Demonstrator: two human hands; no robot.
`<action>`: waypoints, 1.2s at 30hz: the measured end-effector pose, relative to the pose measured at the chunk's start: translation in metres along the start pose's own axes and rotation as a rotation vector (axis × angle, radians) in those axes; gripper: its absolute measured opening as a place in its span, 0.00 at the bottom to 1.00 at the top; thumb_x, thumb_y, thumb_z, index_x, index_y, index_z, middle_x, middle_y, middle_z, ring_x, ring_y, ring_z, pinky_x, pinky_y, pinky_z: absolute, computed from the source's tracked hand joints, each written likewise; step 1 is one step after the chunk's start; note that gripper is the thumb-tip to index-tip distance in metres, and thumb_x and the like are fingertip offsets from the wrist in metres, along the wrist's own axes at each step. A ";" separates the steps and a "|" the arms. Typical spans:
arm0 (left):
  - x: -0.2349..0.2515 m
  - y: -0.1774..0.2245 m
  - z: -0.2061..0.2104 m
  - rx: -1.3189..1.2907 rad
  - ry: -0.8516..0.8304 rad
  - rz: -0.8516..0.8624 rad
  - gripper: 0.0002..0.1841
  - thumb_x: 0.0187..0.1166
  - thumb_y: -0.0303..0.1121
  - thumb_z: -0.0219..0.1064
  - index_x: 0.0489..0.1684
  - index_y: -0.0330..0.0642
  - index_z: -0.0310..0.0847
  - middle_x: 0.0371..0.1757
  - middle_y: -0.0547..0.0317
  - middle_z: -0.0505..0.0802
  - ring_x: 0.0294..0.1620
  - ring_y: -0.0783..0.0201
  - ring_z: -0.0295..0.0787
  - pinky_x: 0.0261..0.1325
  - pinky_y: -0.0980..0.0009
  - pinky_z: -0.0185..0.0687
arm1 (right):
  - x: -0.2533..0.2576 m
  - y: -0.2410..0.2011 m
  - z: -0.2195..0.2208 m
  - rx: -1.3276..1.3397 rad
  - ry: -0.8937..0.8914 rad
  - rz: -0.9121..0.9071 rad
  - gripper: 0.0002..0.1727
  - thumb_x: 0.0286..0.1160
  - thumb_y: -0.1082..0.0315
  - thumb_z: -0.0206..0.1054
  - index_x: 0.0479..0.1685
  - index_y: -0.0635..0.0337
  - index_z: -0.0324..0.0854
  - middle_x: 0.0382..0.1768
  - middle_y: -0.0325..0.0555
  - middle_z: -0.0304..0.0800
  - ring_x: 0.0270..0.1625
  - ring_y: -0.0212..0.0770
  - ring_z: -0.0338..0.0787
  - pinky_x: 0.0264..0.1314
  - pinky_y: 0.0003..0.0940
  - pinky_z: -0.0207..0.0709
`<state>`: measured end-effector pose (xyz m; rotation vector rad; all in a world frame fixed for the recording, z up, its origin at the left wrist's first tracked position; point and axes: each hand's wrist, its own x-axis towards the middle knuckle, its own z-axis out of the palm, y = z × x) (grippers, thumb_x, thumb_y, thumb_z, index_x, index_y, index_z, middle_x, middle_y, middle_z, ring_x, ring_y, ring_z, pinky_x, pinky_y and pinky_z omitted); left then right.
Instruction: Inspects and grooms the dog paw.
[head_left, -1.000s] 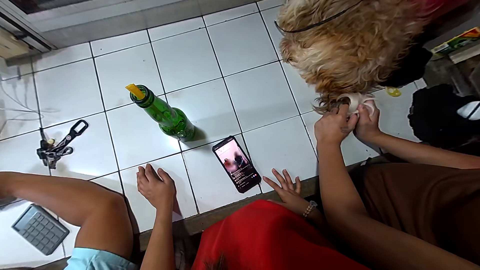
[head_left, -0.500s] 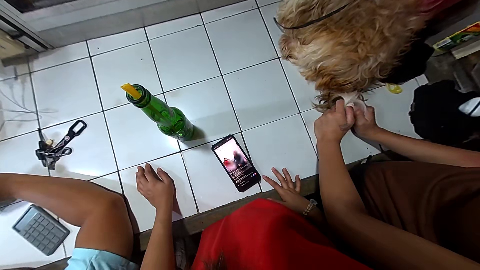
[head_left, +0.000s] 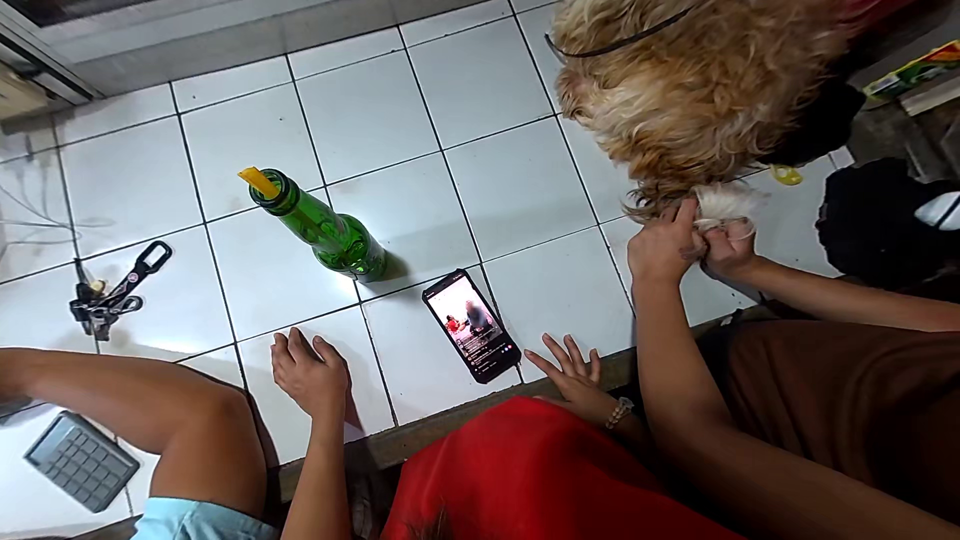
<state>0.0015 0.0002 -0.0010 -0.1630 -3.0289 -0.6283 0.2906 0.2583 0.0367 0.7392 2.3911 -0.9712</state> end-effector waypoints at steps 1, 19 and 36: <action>0.000 0.000 0.000 0.001 -0.002 0.001 0.27 0.88 0.39 0.51 0.79 0.26 0.72 0.84 0.24 0.70 0.87 0.28 0.61 0.87 0.39 0.51 | 0.000 0.000 0.000 -0.001 -0.008 0.002 0.41 0.78 0.51 0.68 0.92 0.44 0.59 0.95 0.58 0.38 0.95 0.69 0.23 0.80 0.82 0.11; 0.000 -0.001 0.001 -0.003 0.004 0.000 0.27 0.88 0.38 0.51 0.79 0.27 0.72 0.84 0.24 0.70 0.88 0.28 0.61 0.87 0.40 0.50 | -0.003 -0.005 -0.002 0.035 0.046 -0.039 0.40 0.77 0.52 0.68 0.91 0.48 0.62 0.94 0.60 0.43 0.94 0.73 0.27 0.80 0.84 0.14; 0.000 -0.002 0.001 -0.004 0.006 0.002 0.27 0.88 0.39 0.51 0.78 0.27 0.72 0.84 0.24 0.70 0.88 0.28 0.61 0.87 0.39 0.50 | -0.003 -0.004 0.000 0.028 0.069 -0.056 0.39 0.76 0.52 0.68 0.90 0.48 0.64 0.94 0.61 0.45 0.94 0.75 0.29 0.79 0.85 0.15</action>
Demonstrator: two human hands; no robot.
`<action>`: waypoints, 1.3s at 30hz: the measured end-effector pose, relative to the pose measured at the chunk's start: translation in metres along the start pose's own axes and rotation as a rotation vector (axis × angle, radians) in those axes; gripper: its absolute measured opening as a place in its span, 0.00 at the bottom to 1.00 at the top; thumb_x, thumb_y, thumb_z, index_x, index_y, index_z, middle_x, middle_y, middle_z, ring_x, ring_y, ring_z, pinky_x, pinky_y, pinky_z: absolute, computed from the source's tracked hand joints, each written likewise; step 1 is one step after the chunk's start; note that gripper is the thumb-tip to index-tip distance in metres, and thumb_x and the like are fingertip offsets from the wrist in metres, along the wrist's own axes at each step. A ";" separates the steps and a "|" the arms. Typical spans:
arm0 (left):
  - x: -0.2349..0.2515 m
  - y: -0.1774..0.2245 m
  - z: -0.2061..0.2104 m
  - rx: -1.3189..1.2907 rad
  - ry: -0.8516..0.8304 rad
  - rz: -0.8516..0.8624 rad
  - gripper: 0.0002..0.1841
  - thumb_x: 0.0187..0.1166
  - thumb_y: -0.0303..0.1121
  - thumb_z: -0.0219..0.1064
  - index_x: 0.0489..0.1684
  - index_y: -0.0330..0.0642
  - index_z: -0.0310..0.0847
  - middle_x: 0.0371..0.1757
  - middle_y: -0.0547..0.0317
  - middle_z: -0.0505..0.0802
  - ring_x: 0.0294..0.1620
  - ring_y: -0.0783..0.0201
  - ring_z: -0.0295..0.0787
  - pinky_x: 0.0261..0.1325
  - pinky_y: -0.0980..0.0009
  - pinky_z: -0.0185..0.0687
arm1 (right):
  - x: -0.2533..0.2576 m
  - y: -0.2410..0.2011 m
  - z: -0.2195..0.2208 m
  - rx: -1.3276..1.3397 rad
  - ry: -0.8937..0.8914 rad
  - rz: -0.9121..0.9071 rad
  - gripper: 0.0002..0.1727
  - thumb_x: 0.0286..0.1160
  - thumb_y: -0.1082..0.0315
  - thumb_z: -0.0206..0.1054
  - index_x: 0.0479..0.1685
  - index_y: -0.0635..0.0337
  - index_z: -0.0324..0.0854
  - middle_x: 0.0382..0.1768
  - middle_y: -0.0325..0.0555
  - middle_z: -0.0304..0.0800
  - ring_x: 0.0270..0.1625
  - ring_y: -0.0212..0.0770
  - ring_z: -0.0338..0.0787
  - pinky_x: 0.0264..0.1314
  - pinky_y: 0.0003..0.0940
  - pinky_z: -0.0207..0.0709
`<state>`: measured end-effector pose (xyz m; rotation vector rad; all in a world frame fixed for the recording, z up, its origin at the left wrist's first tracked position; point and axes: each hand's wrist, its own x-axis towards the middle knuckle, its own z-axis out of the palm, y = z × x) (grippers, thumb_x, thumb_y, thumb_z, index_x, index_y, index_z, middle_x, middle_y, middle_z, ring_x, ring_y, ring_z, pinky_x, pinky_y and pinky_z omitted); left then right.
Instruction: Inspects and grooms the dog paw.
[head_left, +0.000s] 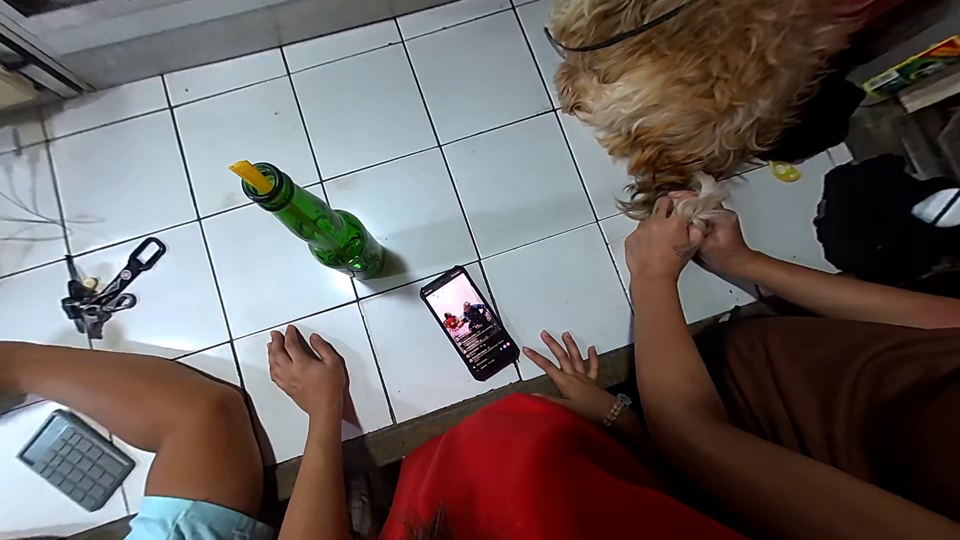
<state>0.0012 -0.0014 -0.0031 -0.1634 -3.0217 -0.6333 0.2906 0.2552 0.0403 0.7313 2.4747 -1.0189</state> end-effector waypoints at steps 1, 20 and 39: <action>0.000 0.001 -0.001 0.000 -0.005 -0.003 0.27 0.88 0.39 0.51 0.79 0.27 0.72 0.84 0.24 0.70 0.88 0.28 0.60 0.87 0.39 0.50 | 0.000 0.001 0.001 0.003 0.011 -0.007 0.39 0.76 0.52 0.68 0.90 0.48 0.64 0.93 0.62 0.45 0.94 0.75 0.30 0.78 0.86 0.16; 0.000 0.001 0.000 0.007 -0.004 -0.011 0.27 0.88 0.39 0.51 0.79 0.28 0.72 0.85 0.26 0.70 0.88 0.29 0.60 0.88 0.40 0.50 | 0.001 -0.001 -0.001 -0.002 -0.025 0.014 0.40 0.77 0.51 0.67 0.91 0.47 0.62 0.94 0.60 0.42 0.94 0.73 0.27 0.80 0.84 0.14; 0.000 0.002 -0.001 -0.001 -0.009 -0.008 0.27 0.88 0.39 0.51 0.78 0.27 0.73 0.84 0.25 0.70 0.88 0.28 0.60 0.88 0.39 0.50 | 0.001 -0.001 -0.002 0.002 -0.017 0.011 0.40 0.77 0.52 0.68 0.91 0.47 0.62 0.94 0.60 0.43 0.94 0.73 0.28 0.80 0.84 0.15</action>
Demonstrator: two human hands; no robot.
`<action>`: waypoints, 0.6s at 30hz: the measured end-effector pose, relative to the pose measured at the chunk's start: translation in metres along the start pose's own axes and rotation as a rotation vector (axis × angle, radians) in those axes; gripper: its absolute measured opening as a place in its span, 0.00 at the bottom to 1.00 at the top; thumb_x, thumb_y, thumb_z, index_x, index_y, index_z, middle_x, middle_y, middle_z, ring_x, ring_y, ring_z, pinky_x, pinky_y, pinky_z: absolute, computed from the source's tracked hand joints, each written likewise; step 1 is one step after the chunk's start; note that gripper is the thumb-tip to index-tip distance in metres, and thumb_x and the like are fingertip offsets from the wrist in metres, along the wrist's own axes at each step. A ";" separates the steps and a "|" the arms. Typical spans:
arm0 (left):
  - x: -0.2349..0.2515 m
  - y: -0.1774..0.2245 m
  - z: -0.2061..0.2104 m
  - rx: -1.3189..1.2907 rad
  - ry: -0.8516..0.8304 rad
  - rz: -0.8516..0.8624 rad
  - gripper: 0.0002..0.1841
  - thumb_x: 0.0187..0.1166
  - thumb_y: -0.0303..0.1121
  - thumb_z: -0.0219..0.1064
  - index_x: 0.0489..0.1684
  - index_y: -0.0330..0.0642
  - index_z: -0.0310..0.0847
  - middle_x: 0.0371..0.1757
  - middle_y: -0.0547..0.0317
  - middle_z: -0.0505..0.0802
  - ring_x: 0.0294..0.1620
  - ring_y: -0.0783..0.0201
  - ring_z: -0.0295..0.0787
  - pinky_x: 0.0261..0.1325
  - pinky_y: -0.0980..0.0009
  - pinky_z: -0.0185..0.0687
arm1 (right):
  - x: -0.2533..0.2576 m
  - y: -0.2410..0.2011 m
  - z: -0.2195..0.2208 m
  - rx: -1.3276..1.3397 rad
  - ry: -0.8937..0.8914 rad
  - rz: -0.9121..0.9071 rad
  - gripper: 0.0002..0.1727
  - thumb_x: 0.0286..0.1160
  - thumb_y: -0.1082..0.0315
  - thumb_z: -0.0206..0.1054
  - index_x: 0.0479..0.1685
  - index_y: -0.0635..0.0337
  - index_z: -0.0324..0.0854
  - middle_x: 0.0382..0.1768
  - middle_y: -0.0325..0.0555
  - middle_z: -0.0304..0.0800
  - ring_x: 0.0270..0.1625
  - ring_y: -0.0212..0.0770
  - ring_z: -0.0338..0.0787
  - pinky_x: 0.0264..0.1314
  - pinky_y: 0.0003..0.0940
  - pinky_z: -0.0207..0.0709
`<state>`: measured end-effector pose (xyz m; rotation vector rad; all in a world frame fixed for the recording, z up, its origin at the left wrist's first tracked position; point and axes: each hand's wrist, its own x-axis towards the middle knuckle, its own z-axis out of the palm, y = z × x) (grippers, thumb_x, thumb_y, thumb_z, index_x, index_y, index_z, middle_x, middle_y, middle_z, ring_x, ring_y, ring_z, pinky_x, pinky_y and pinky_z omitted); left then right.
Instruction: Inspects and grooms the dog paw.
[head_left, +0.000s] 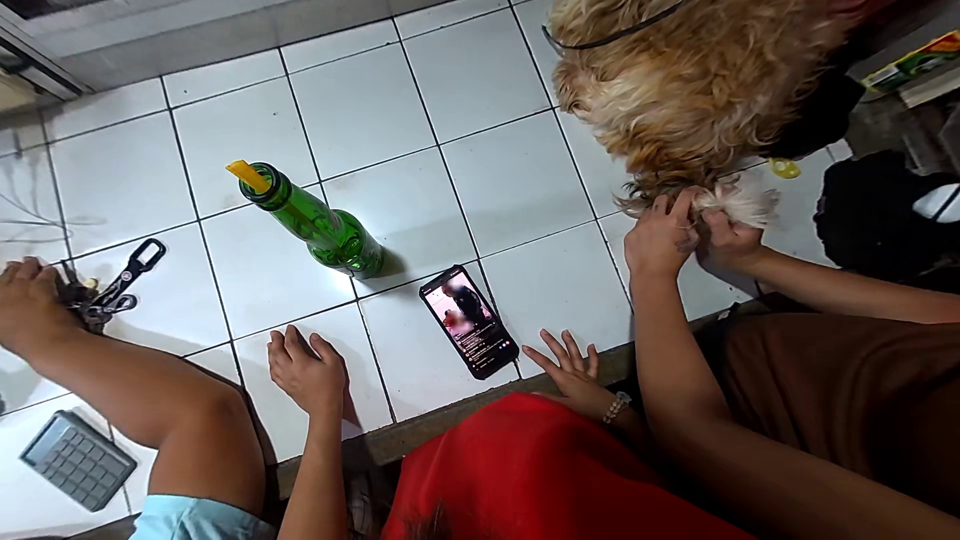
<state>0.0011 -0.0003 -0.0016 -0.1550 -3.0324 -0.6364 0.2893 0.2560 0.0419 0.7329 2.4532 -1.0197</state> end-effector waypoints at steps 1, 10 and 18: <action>0.000 0.000 0.000 0.001 0.000 -0.002 0.27 0.88 0.39 0.51 0.78 0.27 0.73 0.84 0.25 0.70 0.88 0.28 0.60 0.88 0.39 0.49 | 0.000 0.000 0.000 0.000 0.000 -0.001 0.40 0.77 0.52 0.68 0.91 0.47 0.62 0.94 0.60 0.43 0.94 0.73 0.28 0.80 0.84 0.15; 0.001 -0.002 0.002 0.008 0.001 -0.001 0.27 0.88 0.39 0.51 0.79 0.28 0.73 0.85 0.26 0.70 0.88 0.29 0.60 0.88 0.40 0.49 | 0.000 0.001 0.002 -0.005 0.016 -0.011 0.40 0.76 0.51 0.68 0.90 0.47 0.63 0.94 0.60 0.45 0.94 0.74 0.29 0.79 0.85 0.16; 0.000 -0.001 0.001 0.005 0.003 0.003 0.27 0.88 0.39 0.51 0.79 0.28 0.72 0.85 0.26 0.70 0.88 0.29 0.60 0.88 0.40 0.50 | 0.000 0.000 0.001 0.004 -0.004 0.002 0.39 0.77 0.51 0.67 0.91 0.47 0.63 0.94 0.60 0.43 0.94 0.73 0.27 0.79 0.85 0.15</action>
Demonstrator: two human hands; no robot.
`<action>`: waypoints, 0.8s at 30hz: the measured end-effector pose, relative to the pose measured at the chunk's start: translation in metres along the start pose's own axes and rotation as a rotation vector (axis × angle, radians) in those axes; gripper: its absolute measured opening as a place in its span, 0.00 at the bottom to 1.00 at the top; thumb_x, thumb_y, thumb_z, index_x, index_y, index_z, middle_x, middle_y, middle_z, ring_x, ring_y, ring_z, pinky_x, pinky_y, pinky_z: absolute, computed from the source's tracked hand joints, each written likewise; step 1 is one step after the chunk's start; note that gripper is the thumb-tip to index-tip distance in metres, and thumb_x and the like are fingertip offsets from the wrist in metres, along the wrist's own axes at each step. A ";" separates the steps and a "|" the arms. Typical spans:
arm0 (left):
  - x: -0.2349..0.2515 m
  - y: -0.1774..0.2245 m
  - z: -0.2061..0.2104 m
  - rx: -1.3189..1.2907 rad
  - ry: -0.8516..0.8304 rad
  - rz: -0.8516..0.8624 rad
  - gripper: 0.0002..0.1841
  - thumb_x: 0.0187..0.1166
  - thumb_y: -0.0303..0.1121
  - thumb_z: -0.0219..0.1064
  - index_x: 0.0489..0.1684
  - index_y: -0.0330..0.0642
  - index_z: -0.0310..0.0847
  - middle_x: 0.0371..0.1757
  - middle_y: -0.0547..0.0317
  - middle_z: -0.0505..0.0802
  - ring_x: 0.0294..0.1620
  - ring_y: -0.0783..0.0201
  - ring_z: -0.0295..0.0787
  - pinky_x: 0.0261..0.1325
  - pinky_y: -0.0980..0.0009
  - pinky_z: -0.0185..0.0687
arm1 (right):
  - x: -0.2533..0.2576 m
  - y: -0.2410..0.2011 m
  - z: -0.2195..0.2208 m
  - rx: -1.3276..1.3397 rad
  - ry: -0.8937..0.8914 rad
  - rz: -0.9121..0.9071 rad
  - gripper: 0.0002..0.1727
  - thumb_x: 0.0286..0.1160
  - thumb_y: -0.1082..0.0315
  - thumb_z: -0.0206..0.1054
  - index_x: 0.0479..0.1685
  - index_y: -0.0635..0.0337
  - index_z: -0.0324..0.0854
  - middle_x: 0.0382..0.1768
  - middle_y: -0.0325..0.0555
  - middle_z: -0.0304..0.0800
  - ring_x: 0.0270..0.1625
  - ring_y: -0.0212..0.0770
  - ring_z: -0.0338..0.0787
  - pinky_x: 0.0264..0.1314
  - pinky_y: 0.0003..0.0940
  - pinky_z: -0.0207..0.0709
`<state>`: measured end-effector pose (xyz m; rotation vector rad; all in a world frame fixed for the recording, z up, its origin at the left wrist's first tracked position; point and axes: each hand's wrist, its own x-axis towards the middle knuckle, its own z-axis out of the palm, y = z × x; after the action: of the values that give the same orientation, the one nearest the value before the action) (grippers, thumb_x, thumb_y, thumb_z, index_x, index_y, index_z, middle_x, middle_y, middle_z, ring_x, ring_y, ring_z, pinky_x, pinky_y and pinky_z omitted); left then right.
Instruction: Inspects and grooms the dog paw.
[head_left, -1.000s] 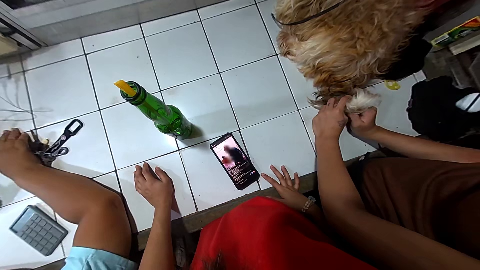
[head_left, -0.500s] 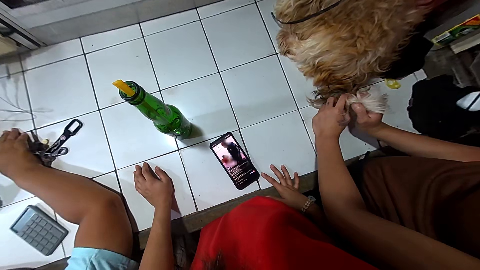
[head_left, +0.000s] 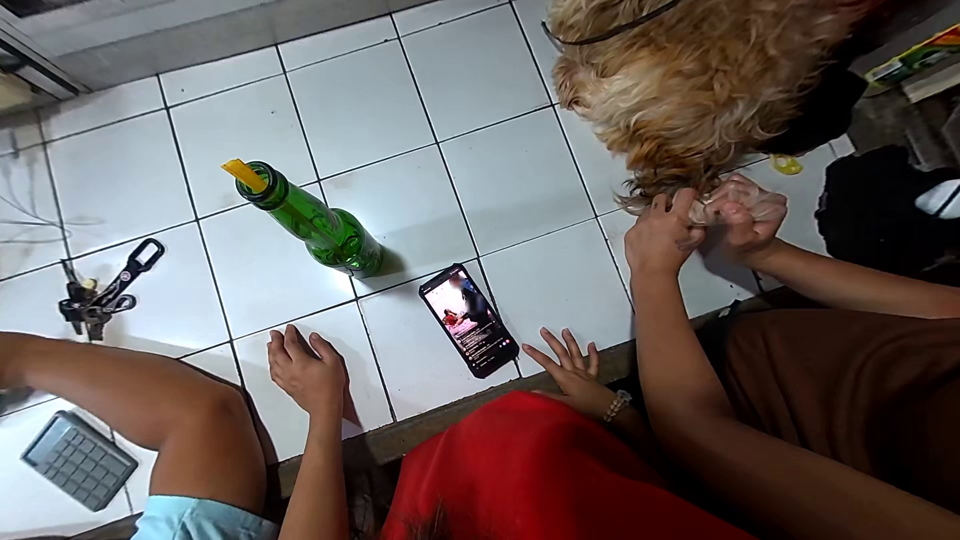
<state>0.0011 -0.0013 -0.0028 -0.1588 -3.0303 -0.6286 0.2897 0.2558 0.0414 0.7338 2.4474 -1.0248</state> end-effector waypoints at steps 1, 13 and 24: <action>0.000 0.000 0.000 0.000 -0.001 0.000 0.27 0.88 0.39 0.50 0.79 0.28 0.72 0.85 0.25 0.70 0.88 0.29 0.60 0.88 0.40 0.50 | 0.000 0.000 0.000 -0.001 0.006 -0.004 0.39 0.77 0.51 0.68 0.90 0.47 0.63 0.94 0.60 0.44 0.94 0.73 0.28 0.79 0.85 0.15; 0.000 0.000 0.001 0.003 0.004 -0.001 0.27 0.88 0.39 0.51 0.78 0.27 0.72 0.85 0.25 0.70 0.88 0.29 0.60 0.88 0.40 0.50 | 0.000 0.001 0.001 0.007 0.029 -0.015 0.39 0.76 0.51 0.68 0.89 0.48 0.65 0.94 0.61 0.45 0.94 0.75 0.30 0.79 0.85 0.15; 0.000 0.000 0.000 0.006 0.002 -0.001 0.27 0.88 0.39 0.51 0.79 0.28 0.72 0.85 0.25 0.69 0.88 0.29 0.60 0.87 0.40 0.50 | 0.000 -0.002 -0.003 0.005 -0.022 0.014 0.40 0.77 0.52 0.68 0.91 0.47 0.62 0.95 0.59 0.42 0.94 0.72 0.27 0.80 0.83 0.13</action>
<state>0.0013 -0.0012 -0.0029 -0.1561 -3.0307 -0.6191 0.2878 0.2565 0.0442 0.7363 2.4183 -1.0281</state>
